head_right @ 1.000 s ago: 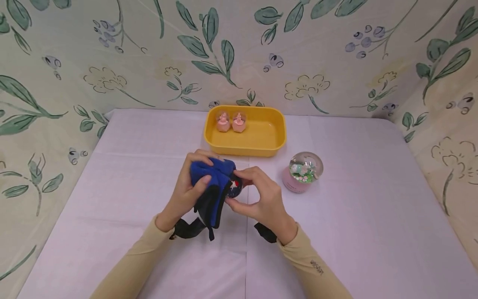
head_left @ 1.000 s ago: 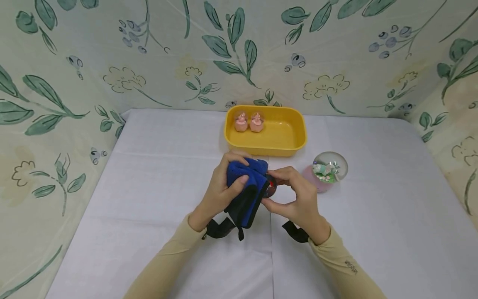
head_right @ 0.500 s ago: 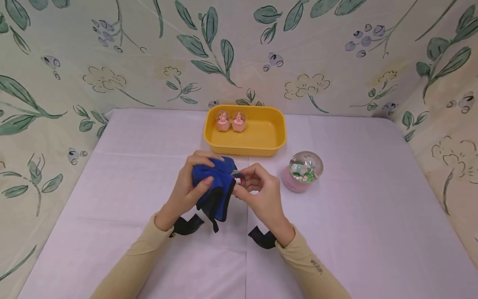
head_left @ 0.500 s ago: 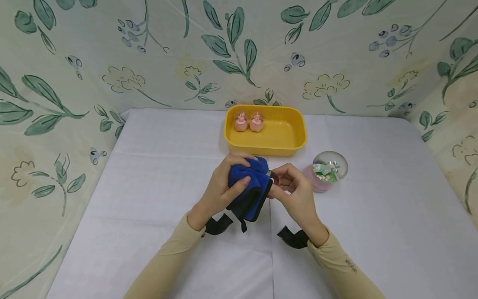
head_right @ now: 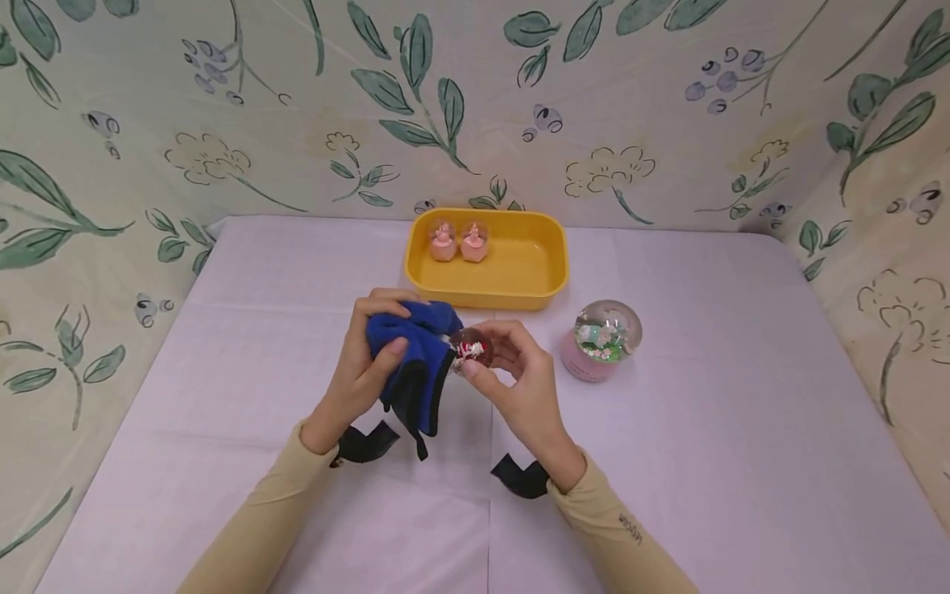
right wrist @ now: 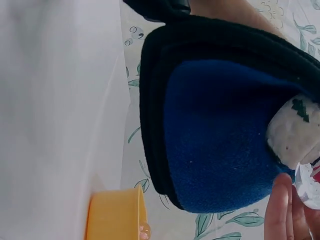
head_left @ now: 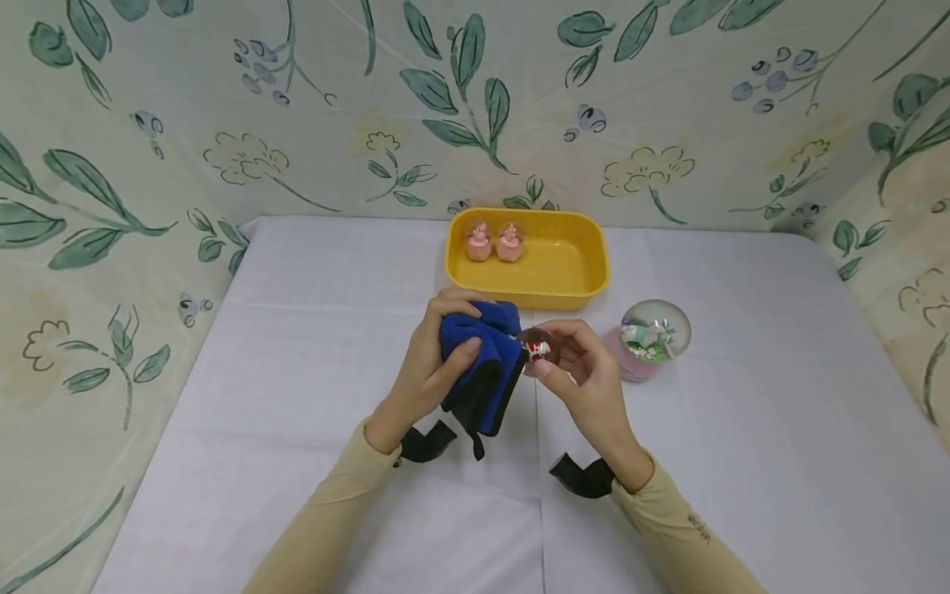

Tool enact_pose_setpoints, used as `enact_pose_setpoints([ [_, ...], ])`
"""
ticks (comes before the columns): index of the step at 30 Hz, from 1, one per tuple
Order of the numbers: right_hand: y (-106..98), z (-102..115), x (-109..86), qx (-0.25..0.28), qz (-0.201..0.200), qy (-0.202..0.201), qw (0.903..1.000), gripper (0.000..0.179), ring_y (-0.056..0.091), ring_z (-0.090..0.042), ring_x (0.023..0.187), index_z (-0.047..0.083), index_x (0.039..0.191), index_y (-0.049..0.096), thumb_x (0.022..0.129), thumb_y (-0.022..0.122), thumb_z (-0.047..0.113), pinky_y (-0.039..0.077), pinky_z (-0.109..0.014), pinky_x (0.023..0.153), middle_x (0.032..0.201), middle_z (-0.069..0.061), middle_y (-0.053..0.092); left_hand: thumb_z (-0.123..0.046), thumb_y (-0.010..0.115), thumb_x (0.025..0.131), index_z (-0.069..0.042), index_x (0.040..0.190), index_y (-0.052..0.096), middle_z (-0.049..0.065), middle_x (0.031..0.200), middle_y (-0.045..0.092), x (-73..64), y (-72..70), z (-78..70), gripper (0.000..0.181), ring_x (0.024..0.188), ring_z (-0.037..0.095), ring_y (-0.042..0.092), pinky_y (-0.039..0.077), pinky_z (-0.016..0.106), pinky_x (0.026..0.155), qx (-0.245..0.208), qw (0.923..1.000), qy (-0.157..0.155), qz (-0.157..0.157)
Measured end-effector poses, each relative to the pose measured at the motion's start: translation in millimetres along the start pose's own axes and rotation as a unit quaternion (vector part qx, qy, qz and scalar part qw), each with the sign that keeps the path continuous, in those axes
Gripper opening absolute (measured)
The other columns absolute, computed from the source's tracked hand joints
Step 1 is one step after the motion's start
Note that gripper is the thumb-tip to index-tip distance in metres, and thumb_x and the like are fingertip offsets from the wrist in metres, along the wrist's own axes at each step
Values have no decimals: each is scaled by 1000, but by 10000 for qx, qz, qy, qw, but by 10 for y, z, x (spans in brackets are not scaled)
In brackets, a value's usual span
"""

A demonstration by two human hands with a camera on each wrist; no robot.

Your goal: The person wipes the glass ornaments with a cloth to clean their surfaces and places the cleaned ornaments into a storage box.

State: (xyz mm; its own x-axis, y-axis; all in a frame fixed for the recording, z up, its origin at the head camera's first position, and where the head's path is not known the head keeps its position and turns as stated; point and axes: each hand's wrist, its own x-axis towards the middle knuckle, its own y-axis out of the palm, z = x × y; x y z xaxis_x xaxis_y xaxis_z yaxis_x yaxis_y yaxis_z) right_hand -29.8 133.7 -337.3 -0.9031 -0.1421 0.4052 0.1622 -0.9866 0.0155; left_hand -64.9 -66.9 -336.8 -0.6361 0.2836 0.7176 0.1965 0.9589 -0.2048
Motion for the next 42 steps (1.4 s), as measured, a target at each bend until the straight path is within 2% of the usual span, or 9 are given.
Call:
enact_pose_setpoints([
  [4,-16,-7,21,65,186,-451,9988,48,57,-23,99,-12,123,48,88,69,13,49,-26,86,116,-14,57,-40,44,100,-1,112,41,23,118,50,1,-16,17,41,107,30,50,43,38,94,174,9998,7,68],
  [8,-18,-6,49,216,363,-709,9966,55,54,-26,105,-14,125,47,89,70,21,46,-25,85,120,-17,54,-40,45,100,-2,112,41,22,118,49,-5,-25,34,41,107,30,50,42,37,95,267,9996,27,127],
  [15,-26,3,104,511,173,-1085,9926,49,51,-22,85,-15,126,49,87,69,8,44,-25,77,116,-24,57,-41,46,100,-2,113,42,19,119,50,-27,-48,47,41,107,30,50,41,38,97,348,9993,-14,143],
  [19,-39,20,126,725,56,-1165,9905,47,52,-24,94,-14,125,50,85,70,2,43,-27,87,121,-22,56,-43,47,99,-3,113,43,18,120,51,-47,-82,43,43,108,29,51,41,39,97,469,9988,-135,20],
  [22,-49,30,136,755,-11,-1112,9909,46,53,-27,107,-14,124,52,84,70,0,40,-30,98,123,-21,55,-45,48,98,-3,113,44,16,121,52,-56,-110,40,45,108,29,51,41,39,96,457,9987,-223,-66],
  [25,-62,37,163,537,-78,-993,9936,46,52,-30,114,-13,124,52,84,70,0,38,-34,102,122,-21,57,-46,50,97,-3,113,45,15,121,53,-63,-137,41,46,110,28,51,41,40,96,422,9986,-269,-142],
  [32,-122,10,310,-408,-539,-653,9956,47,51,-28,112,-7,130,52,85,66,-6,37,-34,100,124,-23,55,-45,51,96,-1,114,45,16,121,52,-77,-173,33,47,110,29,50,42,40,96,409,9985,-281,-232],
  [37,-166,-58,485,-645,-958,-411,9925,46,51,-25,107,-4,129,54,85,65,-6,37,-34,102,124,-14,57,-45,52,96,-1,114,45,16,122,51,-90,-180,36,48,111,30,50,42,41,96,405,9985,-301,-234],
  [42,-197,-165,661,-825,-1120,-296,9898,44,50,-24,108,-3,128,56,86,67,1,37,-35,101,127,-13,56,-45,52,96,-1,114,45,16,121,51,-109,-180,49,48,111,29,51,42,40,97,415,9983,-328,-223],
])
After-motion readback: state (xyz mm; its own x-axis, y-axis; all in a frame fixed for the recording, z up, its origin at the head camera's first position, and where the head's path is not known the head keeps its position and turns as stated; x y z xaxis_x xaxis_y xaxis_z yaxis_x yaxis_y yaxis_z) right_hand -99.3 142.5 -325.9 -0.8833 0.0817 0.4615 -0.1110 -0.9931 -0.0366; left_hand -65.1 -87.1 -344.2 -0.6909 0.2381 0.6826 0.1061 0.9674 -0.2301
